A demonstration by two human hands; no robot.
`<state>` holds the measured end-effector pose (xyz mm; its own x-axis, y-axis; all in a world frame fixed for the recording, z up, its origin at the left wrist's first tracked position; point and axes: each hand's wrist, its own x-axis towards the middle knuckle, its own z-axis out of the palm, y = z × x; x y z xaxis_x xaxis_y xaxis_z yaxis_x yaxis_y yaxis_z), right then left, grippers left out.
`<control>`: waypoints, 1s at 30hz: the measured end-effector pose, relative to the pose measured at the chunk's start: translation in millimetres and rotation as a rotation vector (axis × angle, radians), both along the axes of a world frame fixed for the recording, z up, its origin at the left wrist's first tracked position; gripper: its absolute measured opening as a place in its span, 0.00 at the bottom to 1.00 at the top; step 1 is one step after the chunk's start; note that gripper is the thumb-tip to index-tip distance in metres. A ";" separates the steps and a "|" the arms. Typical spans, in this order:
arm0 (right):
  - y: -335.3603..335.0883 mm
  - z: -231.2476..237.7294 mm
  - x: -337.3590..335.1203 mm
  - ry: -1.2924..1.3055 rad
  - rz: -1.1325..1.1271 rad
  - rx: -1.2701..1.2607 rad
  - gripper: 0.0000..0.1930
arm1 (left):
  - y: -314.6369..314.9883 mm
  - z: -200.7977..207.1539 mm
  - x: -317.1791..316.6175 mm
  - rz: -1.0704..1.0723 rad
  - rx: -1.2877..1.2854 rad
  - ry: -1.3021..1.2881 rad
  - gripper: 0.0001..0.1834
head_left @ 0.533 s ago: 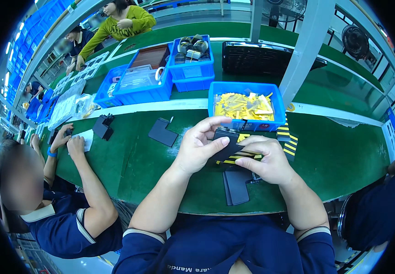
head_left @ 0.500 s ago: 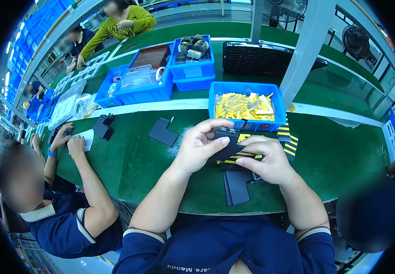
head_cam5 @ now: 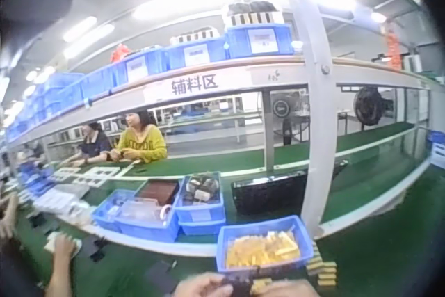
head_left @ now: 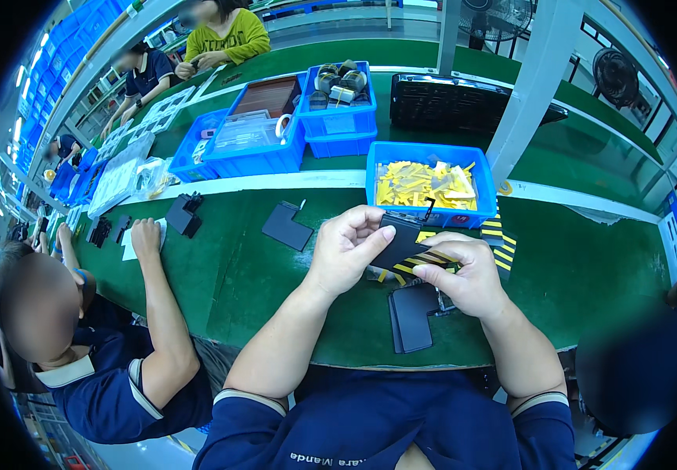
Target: The person assembles small electronic components by hand at a factory workstation. They pick up black rectangular pieces and yellow striped strips, then press them together to form stacked units. The person handles the items one at a time, placing completed assemblies on the table.
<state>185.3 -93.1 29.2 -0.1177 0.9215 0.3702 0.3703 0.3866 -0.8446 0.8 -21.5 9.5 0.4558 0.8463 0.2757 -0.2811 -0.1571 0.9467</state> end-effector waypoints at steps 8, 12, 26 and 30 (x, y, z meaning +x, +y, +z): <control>-0.9 3.3 -5.7 0.014 -0.298 0.322 0.07 | -5.0 0.7 6.4 0.042 -0.078 0.050 0.08; 1.9 5.6 2.2 -0.084 -0.309 0.457 0.07 | -11.6 5.8 8.8 0.004 -0.066 0.231 0.07; 5.3 -1.2 3.6 0.053 -0.277 0.183 0.08 | -11.9 -0.4 9.7 -0.089 -0.080 0.265 0.08; 4.8 1.0 1.8 0.068 -0.289 0.168 0.08 | -11.9 -1.0 9.5 -0.096 -0.084 0.243 0.08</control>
<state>187.1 -88.3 30.2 0.1691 0.8384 0.5181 0.4301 0.4102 -0.8042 10.4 -33.4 8.5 0.5791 0.8114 0.0795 -0.0540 -0.0592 0.9968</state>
